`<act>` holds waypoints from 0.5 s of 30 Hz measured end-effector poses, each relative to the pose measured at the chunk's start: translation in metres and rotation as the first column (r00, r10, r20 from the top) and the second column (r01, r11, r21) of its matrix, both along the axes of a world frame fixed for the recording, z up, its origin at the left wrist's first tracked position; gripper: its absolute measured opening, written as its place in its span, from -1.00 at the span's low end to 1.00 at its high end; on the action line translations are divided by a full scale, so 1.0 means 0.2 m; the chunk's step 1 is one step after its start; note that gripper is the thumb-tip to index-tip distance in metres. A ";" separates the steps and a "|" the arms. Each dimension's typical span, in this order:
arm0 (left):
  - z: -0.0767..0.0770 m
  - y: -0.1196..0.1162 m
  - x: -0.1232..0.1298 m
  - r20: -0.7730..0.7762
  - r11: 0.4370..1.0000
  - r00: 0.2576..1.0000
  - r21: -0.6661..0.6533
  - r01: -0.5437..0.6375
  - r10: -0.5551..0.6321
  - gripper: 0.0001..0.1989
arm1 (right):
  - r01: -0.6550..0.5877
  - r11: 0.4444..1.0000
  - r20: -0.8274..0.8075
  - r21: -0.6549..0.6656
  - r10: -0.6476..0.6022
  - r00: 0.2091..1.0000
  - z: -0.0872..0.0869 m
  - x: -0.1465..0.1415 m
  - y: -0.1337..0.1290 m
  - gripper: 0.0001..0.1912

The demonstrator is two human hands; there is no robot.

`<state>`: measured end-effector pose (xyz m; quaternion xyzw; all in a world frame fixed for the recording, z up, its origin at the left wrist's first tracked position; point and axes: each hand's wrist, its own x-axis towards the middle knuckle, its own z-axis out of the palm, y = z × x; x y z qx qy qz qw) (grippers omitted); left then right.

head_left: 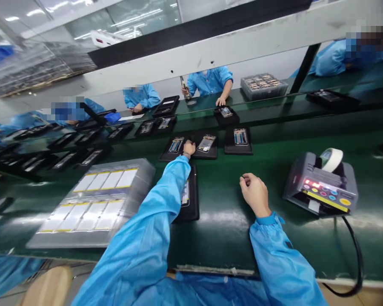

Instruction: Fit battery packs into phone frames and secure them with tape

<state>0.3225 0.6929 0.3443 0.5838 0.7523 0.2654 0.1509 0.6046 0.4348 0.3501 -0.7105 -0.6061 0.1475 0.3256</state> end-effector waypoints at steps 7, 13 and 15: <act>0.07 0.05 -0.19 -0.157 0.999 0.987 -0.024 -0.045 0.041 -0.72 | 0.008 1.000 -0.028 0.008 -0.008 1.000 -0.02 0.02 0.01 -0.73; 0.17 -0.08 -0.60 -0.158 0.977 0.969 -0.073 -0.203 0.189 -0.60 | -0.010 1.000 -0.032 0.029 0.010 0.999 -0.01 0.00 0.00 -0.68; 0.16 -0.13 -0.64 -0.124 0.970 0.968 -0.078 -0.229 0.218 -0.62 | -0.021 0.999 -0.036 0.040 0.022 0.999 -0.02 -0.01 0.00 -0.68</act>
